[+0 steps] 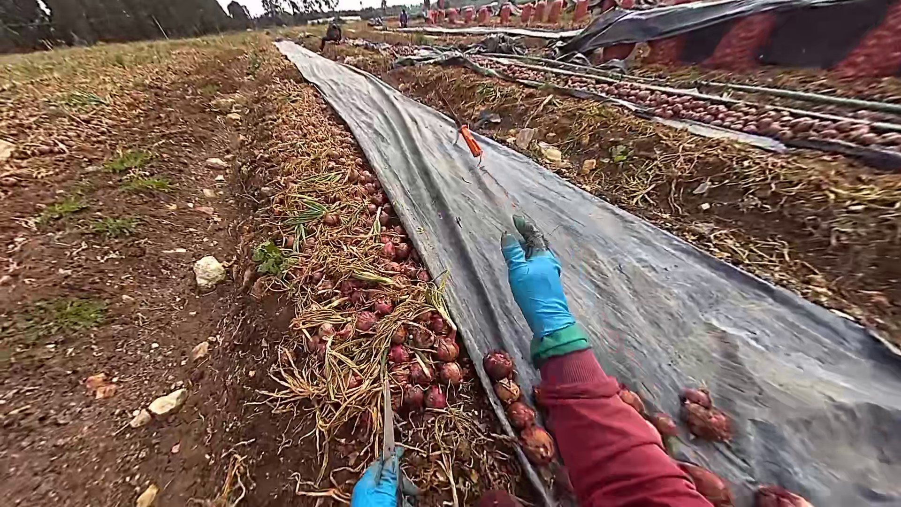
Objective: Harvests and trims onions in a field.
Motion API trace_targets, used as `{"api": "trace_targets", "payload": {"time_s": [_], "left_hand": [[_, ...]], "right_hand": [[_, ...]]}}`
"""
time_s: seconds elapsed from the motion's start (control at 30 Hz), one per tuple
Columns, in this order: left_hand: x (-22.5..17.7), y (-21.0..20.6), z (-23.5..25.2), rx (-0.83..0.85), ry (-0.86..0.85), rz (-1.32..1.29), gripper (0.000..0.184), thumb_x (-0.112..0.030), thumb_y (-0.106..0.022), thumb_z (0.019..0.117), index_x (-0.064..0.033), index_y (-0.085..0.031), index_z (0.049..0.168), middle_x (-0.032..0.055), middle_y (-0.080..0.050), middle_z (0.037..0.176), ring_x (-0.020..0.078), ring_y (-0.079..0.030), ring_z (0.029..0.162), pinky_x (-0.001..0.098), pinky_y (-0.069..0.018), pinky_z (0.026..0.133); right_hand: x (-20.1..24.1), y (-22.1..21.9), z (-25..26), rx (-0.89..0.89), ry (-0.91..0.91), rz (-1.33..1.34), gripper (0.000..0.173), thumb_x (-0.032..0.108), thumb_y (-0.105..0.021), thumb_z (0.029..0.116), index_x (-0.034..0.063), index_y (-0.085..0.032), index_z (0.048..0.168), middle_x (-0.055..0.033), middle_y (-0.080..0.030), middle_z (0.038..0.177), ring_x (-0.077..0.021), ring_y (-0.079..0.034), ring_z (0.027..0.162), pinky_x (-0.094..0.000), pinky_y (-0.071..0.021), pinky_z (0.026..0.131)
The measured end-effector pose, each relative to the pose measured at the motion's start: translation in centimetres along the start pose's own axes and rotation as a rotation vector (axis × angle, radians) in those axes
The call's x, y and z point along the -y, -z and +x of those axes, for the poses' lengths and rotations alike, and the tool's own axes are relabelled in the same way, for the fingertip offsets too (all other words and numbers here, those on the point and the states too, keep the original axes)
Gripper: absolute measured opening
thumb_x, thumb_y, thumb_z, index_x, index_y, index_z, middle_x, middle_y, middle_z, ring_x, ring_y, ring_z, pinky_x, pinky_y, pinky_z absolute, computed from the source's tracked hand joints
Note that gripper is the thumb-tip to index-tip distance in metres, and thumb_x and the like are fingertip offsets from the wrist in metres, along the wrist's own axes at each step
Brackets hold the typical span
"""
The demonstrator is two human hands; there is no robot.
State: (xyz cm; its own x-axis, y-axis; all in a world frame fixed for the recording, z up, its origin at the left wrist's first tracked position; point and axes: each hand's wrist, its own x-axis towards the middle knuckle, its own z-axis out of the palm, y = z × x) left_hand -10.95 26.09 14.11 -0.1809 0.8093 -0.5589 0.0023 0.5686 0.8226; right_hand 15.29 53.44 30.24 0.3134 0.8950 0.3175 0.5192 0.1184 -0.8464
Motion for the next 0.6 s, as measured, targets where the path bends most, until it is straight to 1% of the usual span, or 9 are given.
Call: {"api": "trace_targets", "payload": {"time_s": [0.1,0.13,0.2,0.27,0.3,0.37,0.47,0.53,0.6], "left_hand": [[-0.6,-2.9,2.9,-0.033,-0.190,0.150,0.039,-0.035,-0.049,0.1101,-0.0088,-0.063,0.136,0.0037,-0.077,0.101,0.0155,-0.074,0.079,0.0347,-0.0648,0.072],[-0.7,-3.9,4.0,0.052,-0.257,0.289,0.043,-0.035,-0.052,0.1082,-0.0076,-0.061,0.140,0.0052,-0.074,0.118,0.0147,-0.074,0.099,0.0346,-0.0632,0.089],[-1.8,-5.4,4.3,0.466,-0.294,0.777,0.060,-0.039,-0.051,0.1061,-0.0005,-0.047,0.151,0.0186,-0.052,0.152,0.0271,-0.051,0.141,0.0462,-0.0410,0.120],[-4.0,-7.1,5.3,0.873,-0.347,1.183,0.050,-0.039,-0.053,0.1061,-0.0032,-0.058,0.141,0.0228,-0.058,0.144,0.0380,-0.055,0.135,0.0603,-0.0440,0.113],[-5.4,-8.0,6.5,0.963,-0.397,1.266,0.037,-0.035,-0.056,0.1048,-0.0106,-0.067,0.130,0.0179,-0.068,0.128,0.0363,-0.065,0.121,0.0626,-0.0496,0.103],[-8.5,-11.1,10.9,0.929,-0.485,1.422,0.025,-0.019,-0.060,0.1002,-0.0199,-0.074,0.122,0.0099,-0.073,0.118,0.0317,-0.068,0.114,0.0609,-0.0528,0.099],[-8.7,-17.6,22.7,0.728,-0.812,1.748,0.026,-0.003,-0.071,0.0866,-0.0123,-0.076,0.110,0.0102,-0.071,0.123,0.0333,-0.060,0.128,0.0586,-0.0539,0.100],[-8.2,-21.0,31.0,0.778,-0.894,1.983,0.031,-0.006,-0.072,0.0870,-0.0094,-0.074,0.118,0.0128,-0.062,0.142,0.0393,-0.041,0.148,0.0606,-0.0488,0.107],[-8.0,-22.7,36.1,0.837,-0.860,2.129,0.035,-0.010,-0.068,0.0934,-0.0108,-0.070,0.128,0.0170,-0.059,0.145,0.0443,-0.038,0.148,0.0632,-0.0490,0.104]], "right_hand": [[-6.9,-3.4,-15.8,0.432,-0.309,0.240,0.075,0.075,-0.051,0.0929,0.0286,-0.049,0.151,-0.0034,-0.065,0.136,-0.0206,-0.066,0.120,-0.0526,-0.0574,0.098],[-9.5,-4.8,-20.2,0.536,-0.474,0.441,0.076,0.069,-0.057,0.0934,0.0215,-0.048,0.152,-0.0062,-0.065,0.137,-0.0236,-0.067,0.119,-0.0499,-0.0593,0.096],[-13.5,-6.1,-27.1,0.519,-0.718,0.747,0.072,0.055,-0.063,0.0960,0.0065,-0.049,0.148,-0.0125,-0.069,0.127,-0.0251,-0.069,0.110,-0.0448,-0.0590,0.093],[-15.7,-5.2,-30.8,0.319,-0.873,0.870,0.057,0.034,-0.066,0.0996,0.0011,-0.053,0.144,-0.0180,-0.073,0.116,-0.0264,-0.073,0.096,-0.0431,-0.0615,0.083],[-16.7,-4.3,-31.7,0.208,-0.923,0.869,0.048,0.025,-0.066,0.0992,0.0000,-0.057,0.139,-0.0188,-0.074,0.107,-0.0252,-0.072,0.084,-0.0412,-0.0619,0.072],[-18.8,-2.2,-32.1,0.084,-1.007,0.777,0.042,0.016,-0.063,0.0993,0.0027,-0.058,0.139,-0.0181,-0.073,0.099,-0.0219,-0.066,0.061,-0.0350,-0.0553,0.049],[-21.8,0.8,-31.9,0.031,-1.094,0.663,0.034,0.014,-0.054,0.1048,0.0005,-0.060,0.136,-0.0193,-0.075,0.103,-0.0275,-0.072,0.068,-0.0398,-0.0607,0.058],[-23.4,2.4,-31.6,0.009,-1.101,0.683,0.032,0.014,-0.046,0.1081,-0.0074,-0.063,0.126,-0.0241,-0.075,0.100,-0.0336,-0.075,0.077,-0.0471,-0.0637,0.072],[-24.0,4.1,-30.9,-0.016,-1.110,0.715,0.032,0.013,-0.042,0.1095,-0.0102,-0.060,0.124,-0.0255,-0.075,0.101,-0.0354,-0.075,0.081,-0.0491,-0.0636,0.078]]}}
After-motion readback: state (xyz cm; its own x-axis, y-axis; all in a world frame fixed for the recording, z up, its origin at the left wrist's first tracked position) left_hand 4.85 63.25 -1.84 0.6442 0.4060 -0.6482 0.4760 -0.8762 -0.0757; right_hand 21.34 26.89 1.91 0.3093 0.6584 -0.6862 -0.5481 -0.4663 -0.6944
